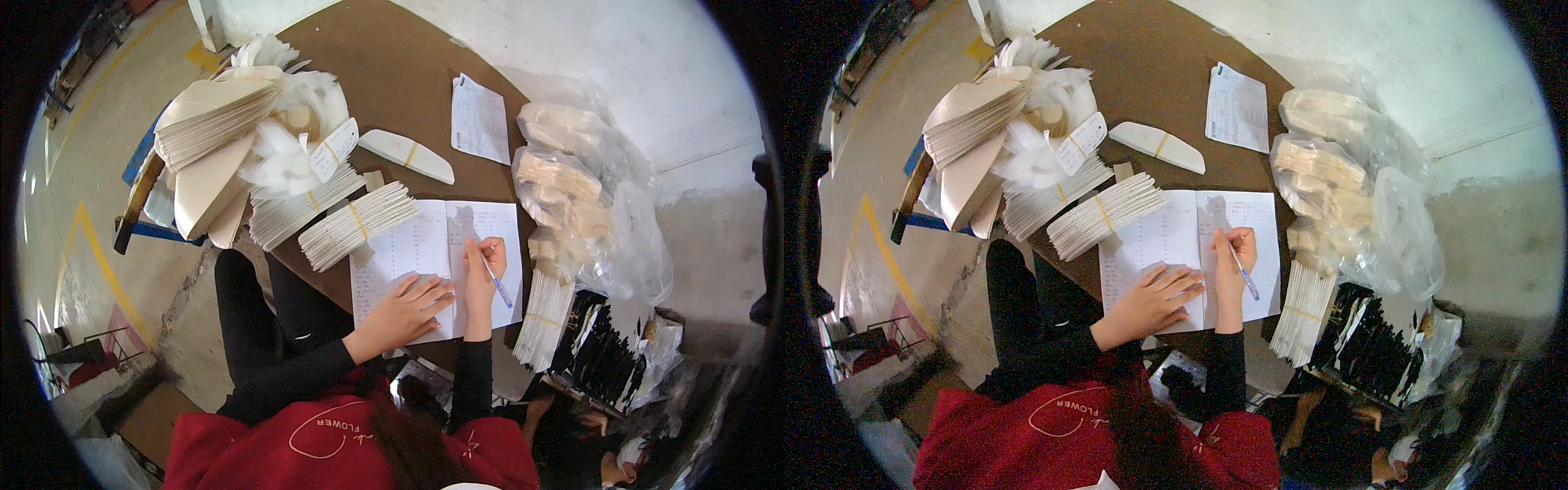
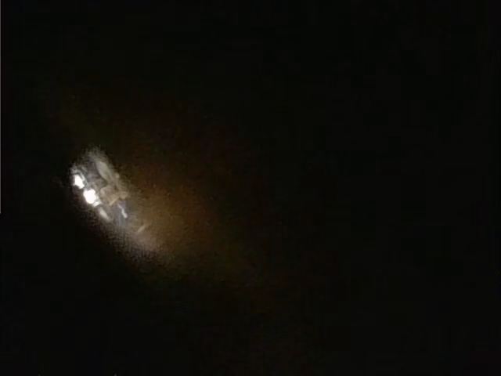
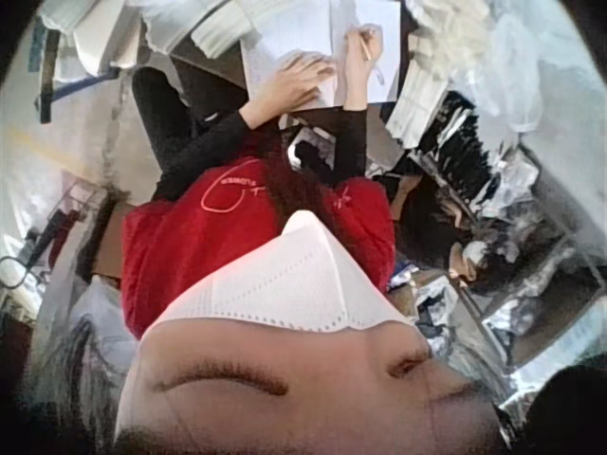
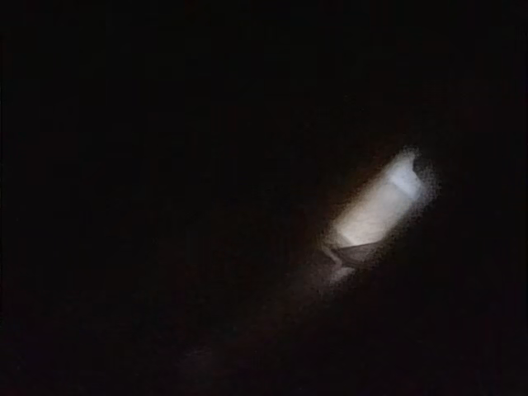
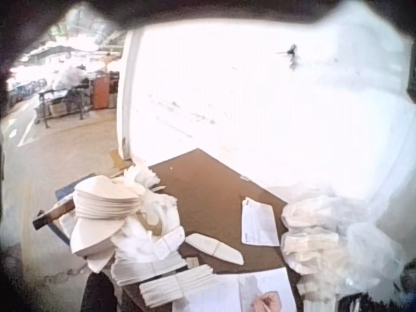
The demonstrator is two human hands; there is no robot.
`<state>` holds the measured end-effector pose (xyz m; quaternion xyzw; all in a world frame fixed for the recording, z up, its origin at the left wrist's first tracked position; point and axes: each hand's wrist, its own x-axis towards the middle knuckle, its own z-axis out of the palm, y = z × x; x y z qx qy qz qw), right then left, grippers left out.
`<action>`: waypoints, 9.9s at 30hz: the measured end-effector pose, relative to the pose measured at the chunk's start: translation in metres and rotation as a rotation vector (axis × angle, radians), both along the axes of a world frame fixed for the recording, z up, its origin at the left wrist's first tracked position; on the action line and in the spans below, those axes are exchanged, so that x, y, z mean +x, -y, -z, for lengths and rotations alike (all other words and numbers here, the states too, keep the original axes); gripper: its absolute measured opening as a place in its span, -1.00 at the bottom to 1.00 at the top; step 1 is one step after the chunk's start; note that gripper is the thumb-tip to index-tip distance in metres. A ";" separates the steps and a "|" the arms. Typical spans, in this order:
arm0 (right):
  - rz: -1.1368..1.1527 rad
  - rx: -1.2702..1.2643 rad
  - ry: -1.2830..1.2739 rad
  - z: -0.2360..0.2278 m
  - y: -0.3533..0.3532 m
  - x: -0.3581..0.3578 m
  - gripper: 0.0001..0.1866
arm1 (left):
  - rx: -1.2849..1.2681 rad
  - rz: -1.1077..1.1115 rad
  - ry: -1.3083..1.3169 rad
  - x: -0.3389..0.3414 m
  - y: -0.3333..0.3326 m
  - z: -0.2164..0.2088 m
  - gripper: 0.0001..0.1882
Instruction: The person writes on a notebook, then picks up and inspects stacks of white foam pieces, marking some with a pen. They move stacks between a table and a blue hand truck, then return to writing on the notebook.
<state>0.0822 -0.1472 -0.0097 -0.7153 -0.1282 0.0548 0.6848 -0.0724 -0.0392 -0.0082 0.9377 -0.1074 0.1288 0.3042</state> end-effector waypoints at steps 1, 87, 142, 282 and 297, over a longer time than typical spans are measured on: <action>0.006 -0.011 -0.021 0.000 0.000 0.001 -0.75 | -0.014 0.002 -0.001 0.000 0.000 0.000 -0.41; -0.003 -0.307 0.230 0.014 0.002 0.009 -0.53 | -0.033 -0.126 -0.071 0.029 0.007 0.003 -0.45; 0.069 -0.312 0.201 0.013 0.003 0.011 -0.48 | -0.028 -0.139 -0.055 0.029 0.006 0.001 -0.42; 0.035 -0.375 0.323 0.014 0.012 0.026 -0.71 | 0.115 -0.917 -0.544 0.156 -0.436 -0.090 0.01; 0.036 -0.375 0.290 0.004 0.009 0.021 -0.73 | -0.029 -0.200 -0.090 0.220 -0.346 -0.181 0.06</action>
